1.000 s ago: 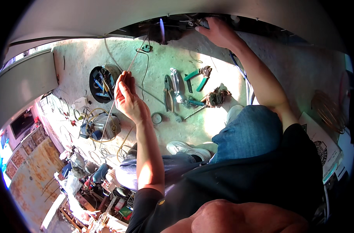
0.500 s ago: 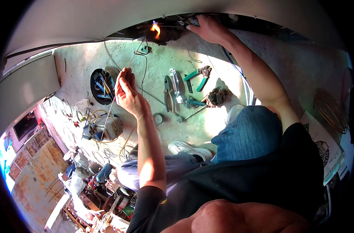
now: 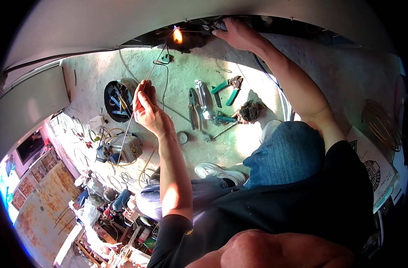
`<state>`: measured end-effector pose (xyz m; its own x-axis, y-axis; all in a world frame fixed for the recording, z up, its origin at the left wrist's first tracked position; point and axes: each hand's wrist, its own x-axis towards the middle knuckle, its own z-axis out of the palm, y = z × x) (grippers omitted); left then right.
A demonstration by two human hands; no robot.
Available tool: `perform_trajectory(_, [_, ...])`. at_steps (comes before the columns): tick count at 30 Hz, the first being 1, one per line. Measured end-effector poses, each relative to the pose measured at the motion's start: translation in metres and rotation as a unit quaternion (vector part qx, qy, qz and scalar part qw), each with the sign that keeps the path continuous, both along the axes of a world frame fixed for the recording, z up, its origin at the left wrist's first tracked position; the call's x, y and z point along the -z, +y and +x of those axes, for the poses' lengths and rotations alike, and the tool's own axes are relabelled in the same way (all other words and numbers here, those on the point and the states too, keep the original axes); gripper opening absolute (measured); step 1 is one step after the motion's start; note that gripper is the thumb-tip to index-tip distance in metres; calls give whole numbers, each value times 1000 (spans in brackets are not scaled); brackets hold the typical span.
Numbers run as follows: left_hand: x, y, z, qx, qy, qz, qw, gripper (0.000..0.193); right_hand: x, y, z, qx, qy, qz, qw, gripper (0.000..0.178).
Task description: The person sits on the floor and uses a blowtorch to heat a copper pipe joint under a cabinet. They apply solder to the heated joint to create a seal, repeating the process for multiple connections.
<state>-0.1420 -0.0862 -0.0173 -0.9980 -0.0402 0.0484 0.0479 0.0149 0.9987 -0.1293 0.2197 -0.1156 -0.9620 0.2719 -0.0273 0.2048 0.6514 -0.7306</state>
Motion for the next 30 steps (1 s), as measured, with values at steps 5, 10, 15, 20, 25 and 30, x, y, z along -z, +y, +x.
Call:
perform_trajectory(5, [-2, 0, 1, 0, 1, 7, 1000, 30, -13, -3, 7, 11, -17, -47, 999, 38])
perform_trajectory(10, [-7, -5, 3, 8, -1, 17, 1000, 30, -36, 6, 49, 19, -41, -62, 997, 38])
perform_trajectory(15, [-25, -25, 21, 28, -15, 31, 999, 30, -72, 11, 92, 20, -69, -76, 995, 43])
perform_trajectory(20, [-56, -50, 57, 38, -60, -64, 995, 32, -80, 12, 112, 67, -107, -62, 990, 51])
perform_trajectory(25, [-73, -90, 91, 79, -103, -96, 987, 31, -99, 4, 116, 87, -135, -44, 986, 51])
perform_trajectory(30, [-75, -77, 92, 135, -129, -73, 980, 27, -92, -3, 120, 83, -80, -41, 992, 47])
